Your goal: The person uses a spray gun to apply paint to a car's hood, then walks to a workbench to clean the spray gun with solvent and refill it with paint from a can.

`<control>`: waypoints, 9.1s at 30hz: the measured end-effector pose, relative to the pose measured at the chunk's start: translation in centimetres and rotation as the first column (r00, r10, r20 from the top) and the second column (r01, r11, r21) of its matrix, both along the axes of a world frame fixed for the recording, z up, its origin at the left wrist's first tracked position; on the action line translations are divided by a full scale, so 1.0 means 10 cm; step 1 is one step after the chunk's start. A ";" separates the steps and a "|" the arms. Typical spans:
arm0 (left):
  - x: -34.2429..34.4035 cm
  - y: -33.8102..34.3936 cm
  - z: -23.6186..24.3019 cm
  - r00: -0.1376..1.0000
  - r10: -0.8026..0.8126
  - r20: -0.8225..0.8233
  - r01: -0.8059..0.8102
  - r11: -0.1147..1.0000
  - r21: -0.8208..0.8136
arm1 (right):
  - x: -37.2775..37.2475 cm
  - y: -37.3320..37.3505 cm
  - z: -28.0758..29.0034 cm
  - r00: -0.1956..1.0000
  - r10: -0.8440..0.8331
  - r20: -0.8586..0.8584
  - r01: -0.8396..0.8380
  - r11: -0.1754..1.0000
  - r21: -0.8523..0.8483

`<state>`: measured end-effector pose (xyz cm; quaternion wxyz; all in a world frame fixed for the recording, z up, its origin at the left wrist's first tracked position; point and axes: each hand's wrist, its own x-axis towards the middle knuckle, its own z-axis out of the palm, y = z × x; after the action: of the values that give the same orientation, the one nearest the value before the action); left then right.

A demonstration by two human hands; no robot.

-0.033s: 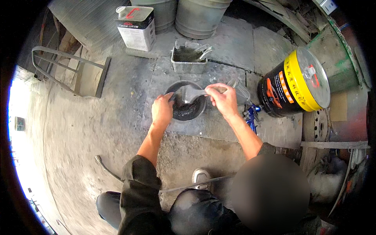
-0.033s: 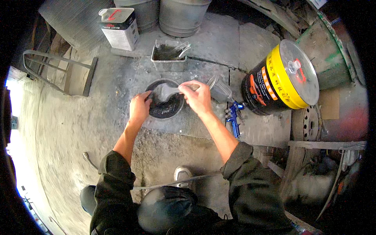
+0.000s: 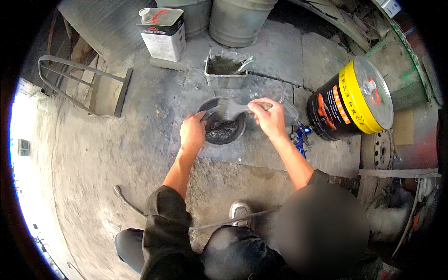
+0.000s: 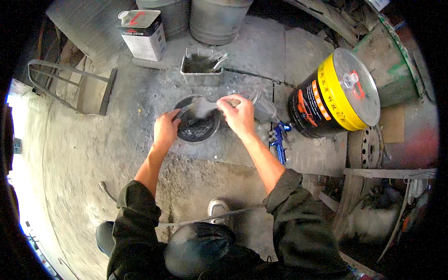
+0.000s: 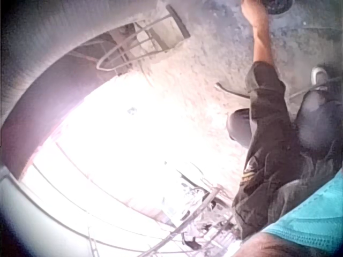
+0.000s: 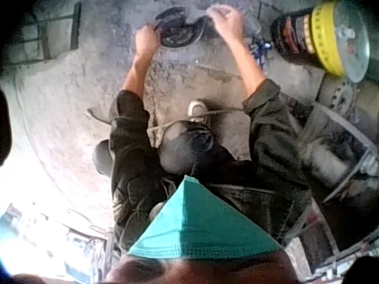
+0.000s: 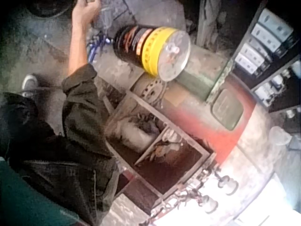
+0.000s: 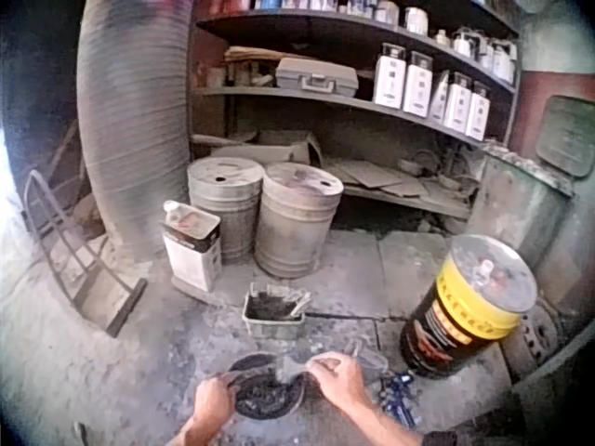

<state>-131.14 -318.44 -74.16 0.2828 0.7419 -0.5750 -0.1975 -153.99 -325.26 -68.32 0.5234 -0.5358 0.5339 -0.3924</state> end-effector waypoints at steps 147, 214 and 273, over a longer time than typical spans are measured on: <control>0.78 1.10 0.88 0.798 0.370 -0.475 -0.211 0.911 0.354 | -0.06 0.91 -0.47 0.788 0.166 -0.593 -0.472 0.781 -0.409; 0.87 0.89 1.45 0.999 0.001 0.049 -0.030 0.804 0.594 | 0.23 0.02 -0.55 0.911 0.188 -0.368 -0.323 0.880 -0.348; 1.06 1.12 1.51 0.980 0.066 -0.188 0.073 0.759 0.646 | 0.21 -0.14 -0.32 0.988 0.002 0.153 -0.016 0.996 0.092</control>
<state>-120.55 -307.21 -59.02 0.0636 0.7690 -0.4409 -0.4585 -151.90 -326.65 -71.51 0.5889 -0.4817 0.5074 -0.4047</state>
